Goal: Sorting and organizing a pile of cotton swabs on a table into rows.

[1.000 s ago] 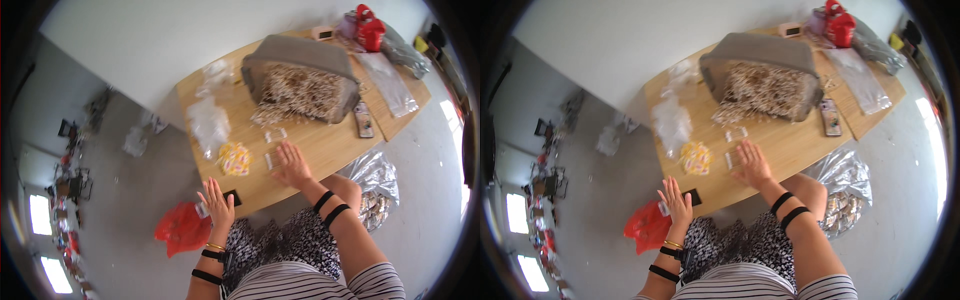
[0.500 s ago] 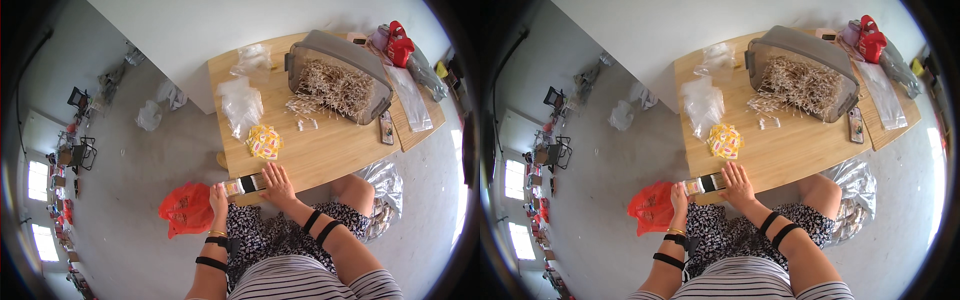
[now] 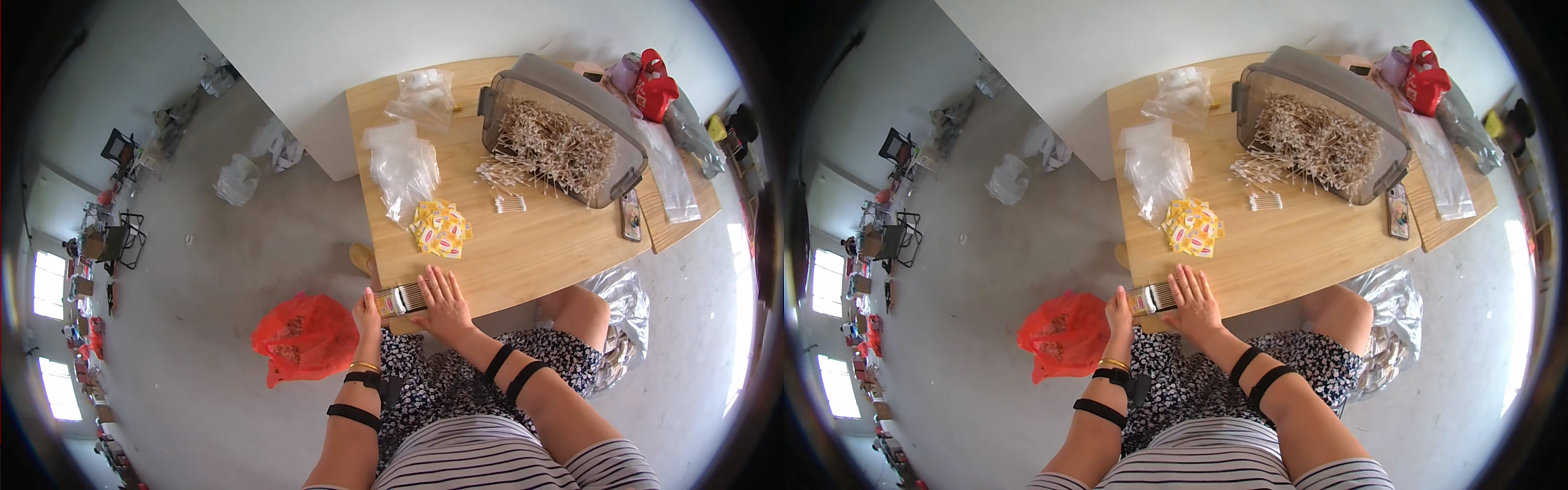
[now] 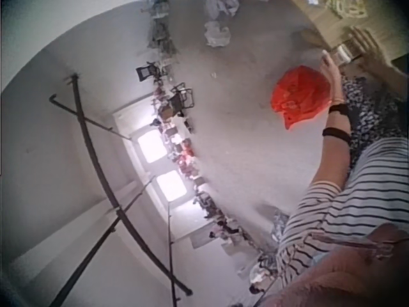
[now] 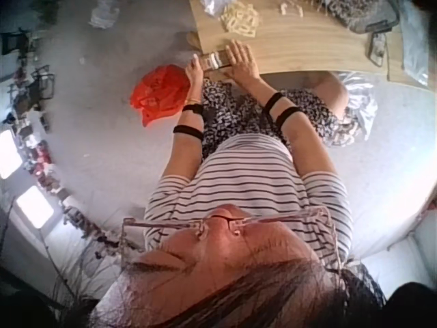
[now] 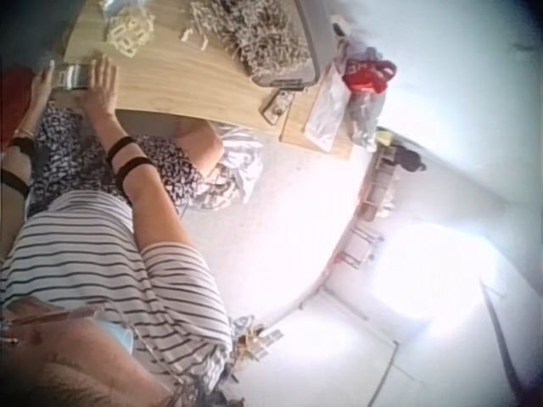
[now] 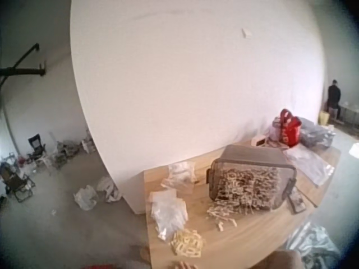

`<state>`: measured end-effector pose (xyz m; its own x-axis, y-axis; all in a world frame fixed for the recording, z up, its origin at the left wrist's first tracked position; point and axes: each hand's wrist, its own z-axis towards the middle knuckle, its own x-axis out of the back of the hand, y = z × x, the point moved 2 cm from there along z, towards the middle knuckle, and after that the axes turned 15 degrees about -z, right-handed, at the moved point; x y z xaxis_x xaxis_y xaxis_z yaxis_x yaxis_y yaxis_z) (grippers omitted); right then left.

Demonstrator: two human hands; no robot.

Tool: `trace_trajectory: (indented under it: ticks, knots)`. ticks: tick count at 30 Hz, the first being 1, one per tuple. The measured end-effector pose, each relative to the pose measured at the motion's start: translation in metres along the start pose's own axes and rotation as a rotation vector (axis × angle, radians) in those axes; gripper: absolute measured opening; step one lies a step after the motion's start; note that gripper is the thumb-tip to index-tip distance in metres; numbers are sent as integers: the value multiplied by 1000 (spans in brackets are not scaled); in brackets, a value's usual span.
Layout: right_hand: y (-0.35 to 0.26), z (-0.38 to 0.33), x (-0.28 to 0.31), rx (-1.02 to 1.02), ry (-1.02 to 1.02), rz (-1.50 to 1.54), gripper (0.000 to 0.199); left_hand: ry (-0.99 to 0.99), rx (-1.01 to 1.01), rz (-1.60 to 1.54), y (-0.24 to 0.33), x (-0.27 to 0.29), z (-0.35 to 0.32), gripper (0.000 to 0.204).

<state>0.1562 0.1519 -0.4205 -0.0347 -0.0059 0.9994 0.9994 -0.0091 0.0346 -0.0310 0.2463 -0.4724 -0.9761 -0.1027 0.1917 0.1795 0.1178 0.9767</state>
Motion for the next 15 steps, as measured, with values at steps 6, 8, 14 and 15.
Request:
trace_trajectory:
  ticks: [6,8,14,15]
  knots:
    - [-25,8,3,62,-37,-56,103,-6,136,-222,-8,-1,1,60]
    - [-35,10,5,68,-54,-44,103,-19,82,-149,-5,0,1,60]
    - [-26,9,2,-18,73,94,101,80,94,-212,-9,16,11,57]
    - [-22,8,3,12,56,36,101,7,11,-103,-7,23,12,56]
